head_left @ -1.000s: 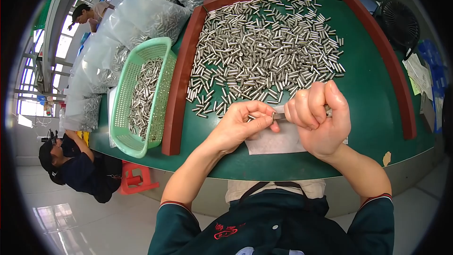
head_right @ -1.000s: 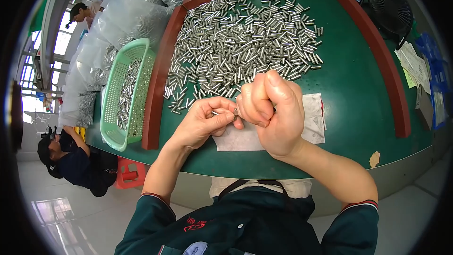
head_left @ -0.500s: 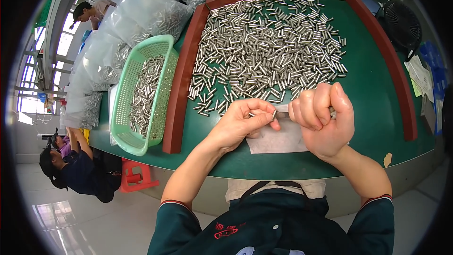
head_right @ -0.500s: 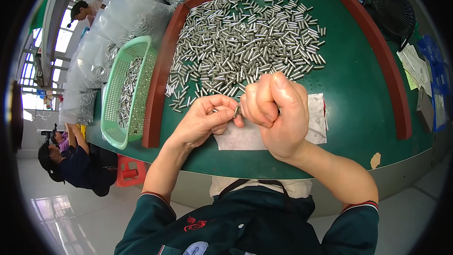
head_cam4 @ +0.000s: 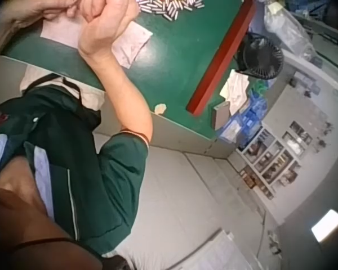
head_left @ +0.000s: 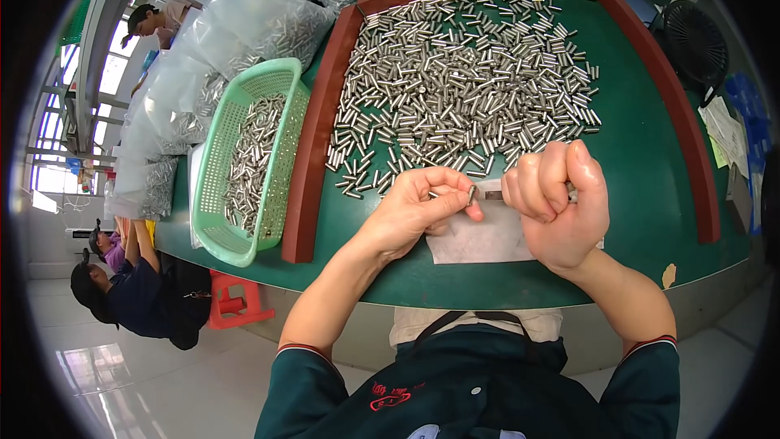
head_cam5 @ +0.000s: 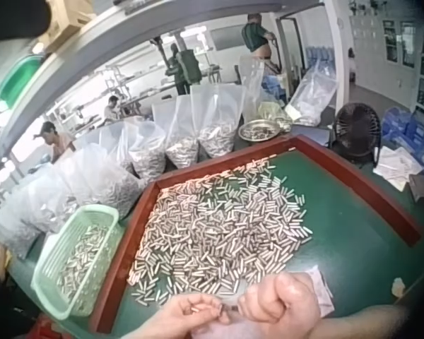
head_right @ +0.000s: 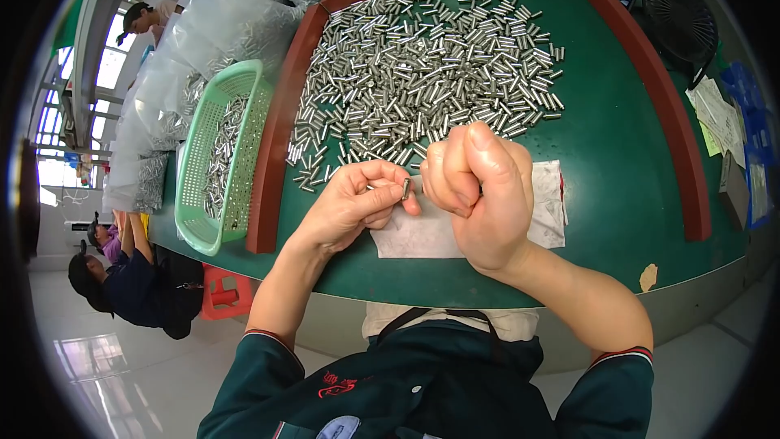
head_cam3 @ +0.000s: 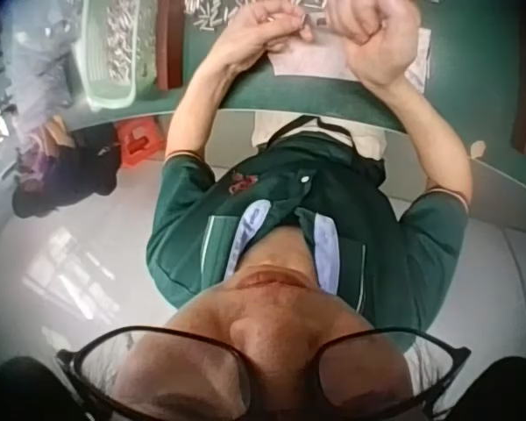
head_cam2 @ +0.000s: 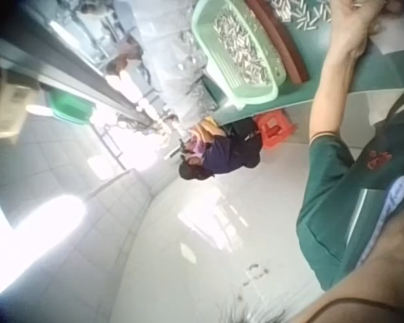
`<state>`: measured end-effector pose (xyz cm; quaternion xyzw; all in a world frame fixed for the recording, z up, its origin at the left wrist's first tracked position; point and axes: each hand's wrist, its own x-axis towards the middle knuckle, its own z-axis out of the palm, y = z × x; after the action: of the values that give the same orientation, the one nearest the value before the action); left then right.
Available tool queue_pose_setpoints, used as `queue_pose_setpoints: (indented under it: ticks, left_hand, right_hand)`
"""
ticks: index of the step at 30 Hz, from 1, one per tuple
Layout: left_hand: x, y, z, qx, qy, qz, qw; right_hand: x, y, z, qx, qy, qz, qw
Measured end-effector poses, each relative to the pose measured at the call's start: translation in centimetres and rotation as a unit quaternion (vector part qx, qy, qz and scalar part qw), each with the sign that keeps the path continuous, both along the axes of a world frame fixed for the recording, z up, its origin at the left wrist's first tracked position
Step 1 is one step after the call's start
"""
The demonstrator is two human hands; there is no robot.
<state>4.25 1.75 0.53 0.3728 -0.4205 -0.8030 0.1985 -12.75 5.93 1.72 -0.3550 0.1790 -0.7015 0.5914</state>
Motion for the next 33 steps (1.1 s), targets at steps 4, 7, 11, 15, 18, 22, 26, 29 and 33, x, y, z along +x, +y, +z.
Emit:
queue_pose_setpoints:
  ticks: [4, 7, 11, 15, 18, 22, 26, 29, 33]
  left_hand:
    - [-0.08, 0.14, -0.19, -0.008, -0.007, 0.001, 1.000]
    - [-0.12, 0.19, -0.01, 0.002, -0.006, -0.001, 1.000]
    - [-0.10, 0.12, 0.18, 0.025, 0.010, -0.012, 1.000]
    - [0.10, 0.02, 0.00, 0.046, 0.026, -0.018, 0.998]
    - [0.13, -0.11, 0.06, 0.048, 0.030, -0.017, 0.998]
    - [0.07, -0.06, 0.13, 0.046, 0.030, -0.015, 0.998]
    - [0.06, -0.16, 0.03, 0.046, 0.031, -0.016, 0.998]
    - [0.05, -0.16, 0.07, 0.077, 0.058, -0.019, 0.995]
    - [0.23, -0.09, -0.01, 0.065, 0.044, -0.025, 0.997]
  right_hand:
    - [0.20, 0.11, 0.34, -0.006, -0.005, 0.003, 1.000]
    - [0.33, 0.27, 0.47, -0.002, 0.010, 0.004, 1.000]
    - [0.34, 0.35, 0.47, -0.013, 0.010, 0.012, 1.000]
    - [0.42, 0.39, 0.42, -0.009, 0.013, 0.016, 1.000]
    - [0.40, 0.50, 0.47, -0.017, 0.052, -0.010, 0.998]
    - [0.30, 0.53, 0.45, -0.027, 0.052, -0.006, 0.998]
    - [-0.02, 0.38, 0.23, -0.049, 0.008, 0.021, 0.999]
    - [0.13, 0.55, 0.57, -0.045, 0.002, 0.024, 0.999]
    - [0.11, 0.46, 0.39, -0.058, 0.003, 0.033, 0.998]
